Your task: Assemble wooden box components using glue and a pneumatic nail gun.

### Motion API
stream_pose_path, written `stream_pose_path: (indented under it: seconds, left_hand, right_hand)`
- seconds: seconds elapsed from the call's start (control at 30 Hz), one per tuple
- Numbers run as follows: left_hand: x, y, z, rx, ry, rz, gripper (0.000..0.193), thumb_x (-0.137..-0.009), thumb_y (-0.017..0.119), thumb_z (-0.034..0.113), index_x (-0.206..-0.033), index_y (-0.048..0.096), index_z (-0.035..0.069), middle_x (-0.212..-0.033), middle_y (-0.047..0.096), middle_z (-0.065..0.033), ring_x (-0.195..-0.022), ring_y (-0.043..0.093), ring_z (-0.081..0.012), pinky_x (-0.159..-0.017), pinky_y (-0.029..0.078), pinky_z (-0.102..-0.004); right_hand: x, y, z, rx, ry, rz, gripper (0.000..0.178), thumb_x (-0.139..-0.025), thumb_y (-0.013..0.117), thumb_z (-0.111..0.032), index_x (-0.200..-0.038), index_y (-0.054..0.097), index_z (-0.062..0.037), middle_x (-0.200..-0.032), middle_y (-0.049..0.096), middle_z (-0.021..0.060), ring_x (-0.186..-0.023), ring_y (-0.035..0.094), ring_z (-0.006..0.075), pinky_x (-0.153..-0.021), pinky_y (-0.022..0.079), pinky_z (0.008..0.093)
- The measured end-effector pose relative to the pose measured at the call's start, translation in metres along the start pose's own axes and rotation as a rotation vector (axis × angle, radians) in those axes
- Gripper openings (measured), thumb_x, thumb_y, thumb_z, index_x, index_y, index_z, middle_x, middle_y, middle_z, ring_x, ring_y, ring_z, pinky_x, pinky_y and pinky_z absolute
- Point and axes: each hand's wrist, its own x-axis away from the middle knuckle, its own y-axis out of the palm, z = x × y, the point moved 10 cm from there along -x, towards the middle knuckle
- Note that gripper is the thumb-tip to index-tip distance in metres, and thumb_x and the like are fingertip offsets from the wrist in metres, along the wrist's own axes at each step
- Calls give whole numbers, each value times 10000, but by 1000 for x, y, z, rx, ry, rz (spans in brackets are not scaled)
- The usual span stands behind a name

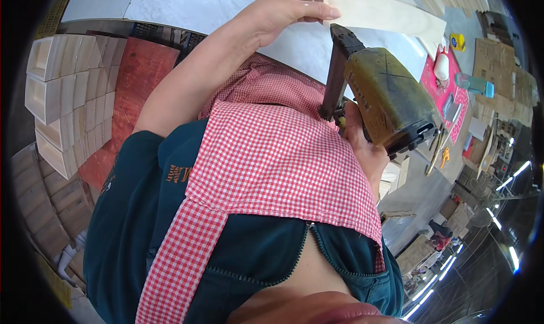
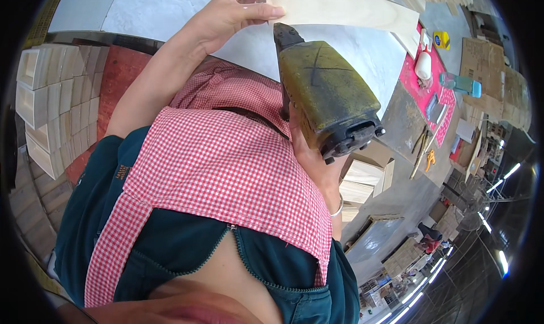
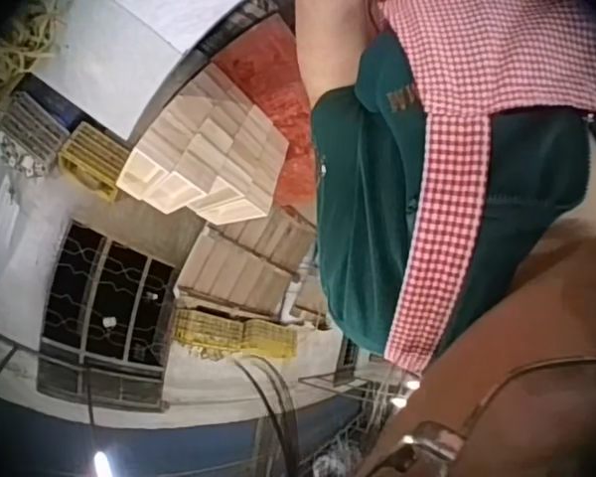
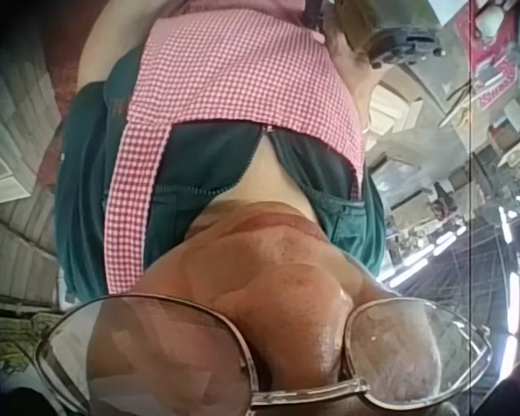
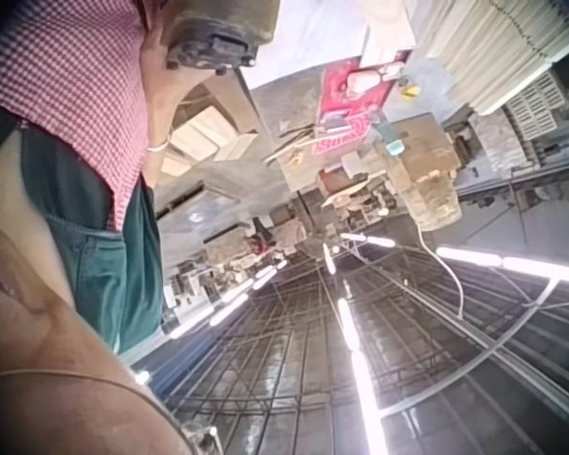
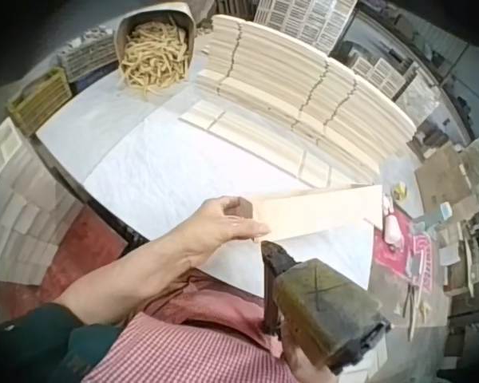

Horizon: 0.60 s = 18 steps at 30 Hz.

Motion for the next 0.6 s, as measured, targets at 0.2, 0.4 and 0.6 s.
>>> stream_pose_path:
  seconds: [0.2,0.4,0.6]
  left_hand:
    - [-3,4,4,44,-12,-30,737,-741,836,81,-1323,460,-168,-1130,612,-240,-943,642,-251,-813,536,-267]
    - [0,7,6,93,-25,-67,752,-748,843,90,-1332,456,-183,-1158,598,-253,-995,629,-270,-864,531,-283]
    - [1,10,7,126,-40,-84,754,-752,848,96,-1331,460,-191,-1173,592,-259,-1027,622,-282,-897,528,-292]
  right_hand:
    - [11,12,12,25,-2,-31,684,-869,785,-283,-1409,443,-38,-1369,553,239,-1227,603,359,-957,577,404]
    - [11,16,5,61,-61,-66,675,-872,783,-275,-1402,447,-25,-1365,556,245,-1229,603,361,-949,580,402]
    - [13,14,1,46,-46,-33,661,-874,782,-260,-1394,455,-17,-1362,560,244,-1222,607,368,-944,581,407]
